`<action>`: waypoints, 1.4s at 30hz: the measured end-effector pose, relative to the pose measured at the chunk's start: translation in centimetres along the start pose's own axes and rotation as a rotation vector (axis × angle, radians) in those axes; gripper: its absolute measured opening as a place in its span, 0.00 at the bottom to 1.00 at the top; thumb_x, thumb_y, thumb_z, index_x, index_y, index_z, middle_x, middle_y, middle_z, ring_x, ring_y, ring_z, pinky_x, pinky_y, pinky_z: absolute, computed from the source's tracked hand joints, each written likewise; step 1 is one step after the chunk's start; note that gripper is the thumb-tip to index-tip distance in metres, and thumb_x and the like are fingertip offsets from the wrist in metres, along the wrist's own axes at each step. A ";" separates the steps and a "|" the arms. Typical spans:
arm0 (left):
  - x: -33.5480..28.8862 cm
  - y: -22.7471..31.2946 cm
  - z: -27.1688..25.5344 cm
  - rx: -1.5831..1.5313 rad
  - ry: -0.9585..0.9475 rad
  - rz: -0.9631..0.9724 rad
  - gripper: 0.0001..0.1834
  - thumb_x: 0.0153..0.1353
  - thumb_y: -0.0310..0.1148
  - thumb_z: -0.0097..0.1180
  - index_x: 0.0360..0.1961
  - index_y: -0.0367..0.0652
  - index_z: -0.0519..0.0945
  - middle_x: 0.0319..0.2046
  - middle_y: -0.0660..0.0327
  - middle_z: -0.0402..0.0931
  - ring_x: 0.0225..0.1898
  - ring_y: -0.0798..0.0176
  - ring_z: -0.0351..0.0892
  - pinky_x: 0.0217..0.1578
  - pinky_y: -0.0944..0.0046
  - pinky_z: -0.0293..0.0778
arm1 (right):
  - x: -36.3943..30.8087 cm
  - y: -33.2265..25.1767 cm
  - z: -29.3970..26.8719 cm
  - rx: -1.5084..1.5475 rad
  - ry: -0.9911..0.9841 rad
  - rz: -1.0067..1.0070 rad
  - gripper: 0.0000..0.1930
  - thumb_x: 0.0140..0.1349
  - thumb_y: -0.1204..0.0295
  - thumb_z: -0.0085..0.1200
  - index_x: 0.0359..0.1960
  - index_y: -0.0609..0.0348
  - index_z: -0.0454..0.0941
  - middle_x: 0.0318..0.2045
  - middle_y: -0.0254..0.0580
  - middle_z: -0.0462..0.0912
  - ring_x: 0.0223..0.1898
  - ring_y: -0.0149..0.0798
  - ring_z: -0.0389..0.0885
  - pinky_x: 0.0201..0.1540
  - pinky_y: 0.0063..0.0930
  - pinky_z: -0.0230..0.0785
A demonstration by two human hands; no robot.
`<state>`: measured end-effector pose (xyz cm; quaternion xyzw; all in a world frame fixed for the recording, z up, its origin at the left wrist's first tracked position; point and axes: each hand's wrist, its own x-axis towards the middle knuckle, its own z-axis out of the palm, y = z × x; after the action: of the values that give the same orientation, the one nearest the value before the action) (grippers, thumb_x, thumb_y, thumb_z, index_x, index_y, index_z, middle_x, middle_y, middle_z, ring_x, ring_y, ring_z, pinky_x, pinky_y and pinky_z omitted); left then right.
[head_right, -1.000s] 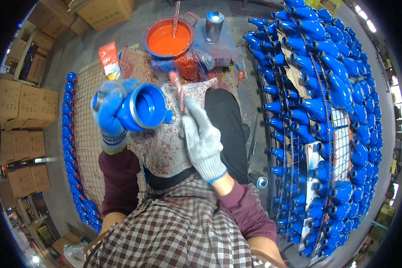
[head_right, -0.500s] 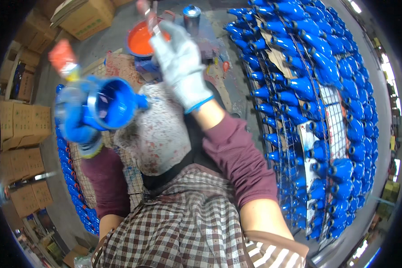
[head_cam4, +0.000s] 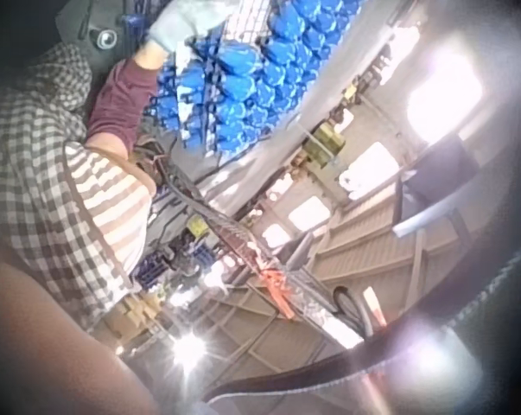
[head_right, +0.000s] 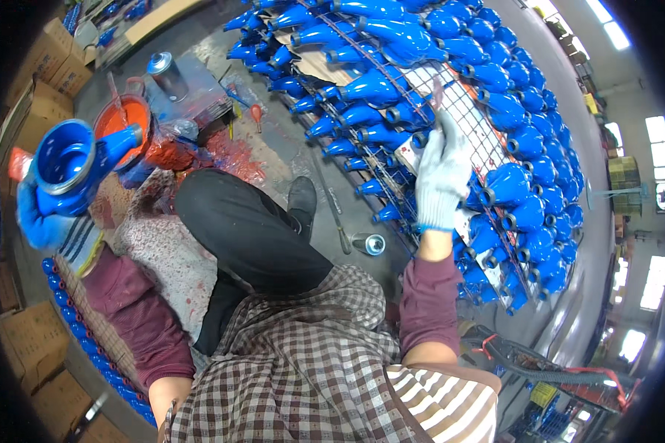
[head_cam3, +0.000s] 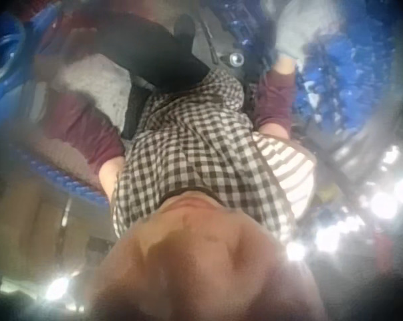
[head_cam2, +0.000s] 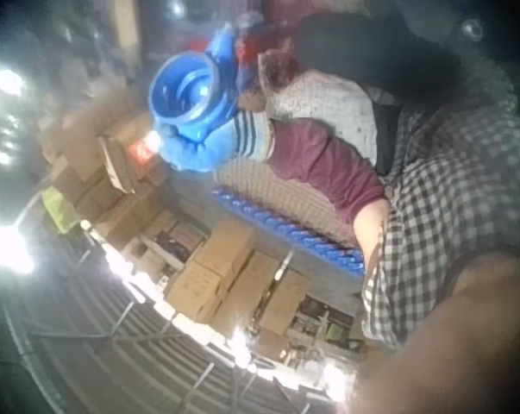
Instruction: Painting blue industrial objects with a brush and orange paint.
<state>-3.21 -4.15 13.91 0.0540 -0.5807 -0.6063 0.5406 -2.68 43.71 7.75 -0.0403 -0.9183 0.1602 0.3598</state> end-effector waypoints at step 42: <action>-5.3 -6.9 0.1 -0.656 0.317 -0.724 0.25 0.63 0.49 0.45 0.50 0.38 0.75 0.49 0.48 0.75 0.50 0.47 0.76 0.53 0.44 0.73 | -6.6 -27.5 6.4 1.032 -0.571 -0.188 0.09 0.60 0.74 0.56 0.40 0.61 0.81 0.36 0.48 0.83 0.39 0.46 0.83 0.44 0.32 0.74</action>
<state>-5.24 -2.09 5.68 0.1705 -0.2151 -0.8893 0.3659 -0.94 14.81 7.93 0.2658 -0.7817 0.5578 0.0843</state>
